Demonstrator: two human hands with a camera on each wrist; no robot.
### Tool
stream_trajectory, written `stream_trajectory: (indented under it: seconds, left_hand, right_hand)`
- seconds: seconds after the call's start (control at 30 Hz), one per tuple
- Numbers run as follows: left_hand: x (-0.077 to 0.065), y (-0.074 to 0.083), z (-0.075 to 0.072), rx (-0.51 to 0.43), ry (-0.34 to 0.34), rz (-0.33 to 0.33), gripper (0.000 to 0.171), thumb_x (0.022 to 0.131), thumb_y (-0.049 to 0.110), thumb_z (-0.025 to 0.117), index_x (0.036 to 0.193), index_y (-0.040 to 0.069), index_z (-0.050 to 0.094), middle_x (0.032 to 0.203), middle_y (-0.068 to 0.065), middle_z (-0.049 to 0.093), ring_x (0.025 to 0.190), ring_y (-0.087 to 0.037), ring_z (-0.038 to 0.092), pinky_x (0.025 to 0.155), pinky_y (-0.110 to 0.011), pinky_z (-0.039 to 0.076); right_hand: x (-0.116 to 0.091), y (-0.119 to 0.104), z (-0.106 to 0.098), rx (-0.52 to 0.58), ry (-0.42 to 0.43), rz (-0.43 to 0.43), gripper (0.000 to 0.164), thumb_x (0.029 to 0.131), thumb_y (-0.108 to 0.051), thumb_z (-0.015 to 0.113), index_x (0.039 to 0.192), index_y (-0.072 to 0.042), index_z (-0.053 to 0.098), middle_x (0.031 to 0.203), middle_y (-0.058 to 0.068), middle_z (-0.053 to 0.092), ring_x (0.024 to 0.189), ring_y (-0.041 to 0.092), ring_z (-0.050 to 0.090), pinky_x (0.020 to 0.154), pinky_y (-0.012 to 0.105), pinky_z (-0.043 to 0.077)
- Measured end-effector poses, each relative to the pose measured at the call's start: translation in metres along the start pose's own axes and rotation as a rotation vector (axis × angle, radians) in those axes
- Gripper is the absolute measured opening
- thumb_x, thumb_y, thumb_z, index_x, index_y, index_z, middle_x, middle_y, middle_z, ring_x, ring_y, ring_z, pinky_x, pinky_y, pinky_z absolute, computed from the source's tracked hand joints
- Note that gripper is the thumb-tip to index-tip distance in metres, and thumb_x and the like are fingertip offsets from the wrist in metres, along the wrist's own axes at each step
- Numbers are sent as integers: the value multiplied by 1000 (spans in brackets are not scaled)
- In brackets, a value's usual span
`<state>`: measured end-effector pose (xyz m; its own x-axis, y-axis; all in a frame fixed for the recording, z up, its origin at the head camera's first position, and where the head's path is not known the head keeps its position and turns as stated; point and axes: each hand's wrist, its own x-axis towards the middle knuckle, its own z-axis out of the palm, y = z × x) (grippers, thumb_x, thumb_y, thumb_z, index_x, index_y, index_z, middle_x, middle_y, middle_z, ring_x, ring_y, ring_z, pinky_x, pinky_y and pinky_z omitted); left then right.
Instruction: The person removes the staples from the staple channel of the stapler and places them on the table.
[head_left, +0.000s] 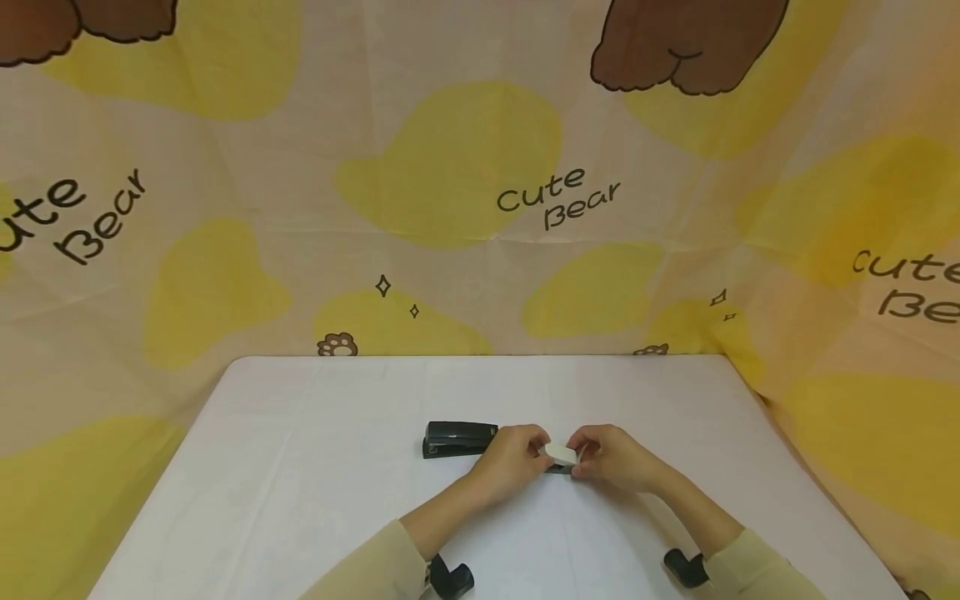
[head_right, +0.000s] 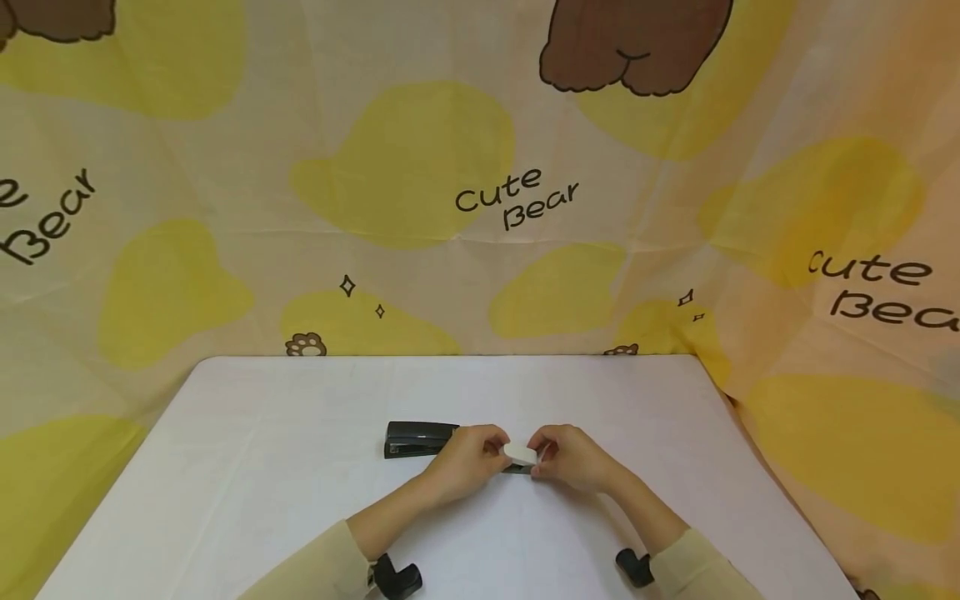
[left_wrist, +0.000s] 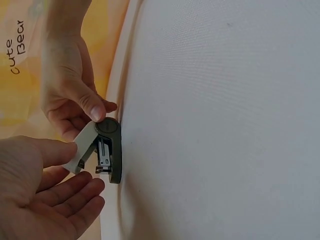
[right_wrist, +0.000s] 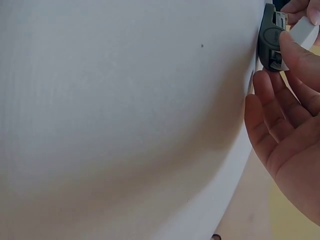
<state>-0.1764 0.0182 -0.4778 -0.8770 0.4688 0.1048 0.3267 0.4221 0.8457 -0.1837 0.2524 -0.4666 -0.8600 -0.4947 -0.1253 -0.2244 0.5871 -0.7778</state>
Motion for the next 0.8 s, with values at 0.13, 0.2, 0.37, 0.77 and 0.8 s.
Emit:
stream_trajectory:
  seconds: [0.13,0.2,0.37,0.77,0.8]
  left_hand:
    - [-6,1,-3,-7,-8,-9,16,93,3,75,108,-2,72,84,4,68,71,-2,57,64,-20,49]
    - [-10,1,-4,-8,-10,-12,16,93,3,75,107,-2,72,83,4,68,71,-3,56,64,-21,49]
    - [-18,2,-8,-8,-16,-12,15,93,4,76,106,-1,73,83,5,68,71,-3,56,66,-21,49]
    - [-35,-1,-19,2,-26,-37,16,90,8,78,104,2,74,82,7,66,71,-3,57,65,-22,49]
    - [-36,-2,-20,3,-27,-39,16,90,8,79,104,2,74,81,8,66,71,-3,57,65,-23,49]
  right_hand:
    - [-1,-4,3,0,-20,-13,25,87,-7,84,107,-5,69,90,1,66,83,19,60,73,25,49]
    - [-2,-5,5,-3,-29,-22,25,87,-7,84,107,-5,69,90,0,66,83,17,60,73,25,50]
    - [-2,-8,8,-7,-46,-42,25,87,-8,84,107,-6,69,89,-2,67,82,13,61,73,25,50]
    - [-2,-20,21,21,-77,-45,26,86,-9,86,106,-6,69,89,-1,65,82,13,60,71,25,49]
    - [-2,-21,22,24,-78,-40,27,85,-9,86,105,-6,69,88,-1,65,81,14,59,71,25,49]
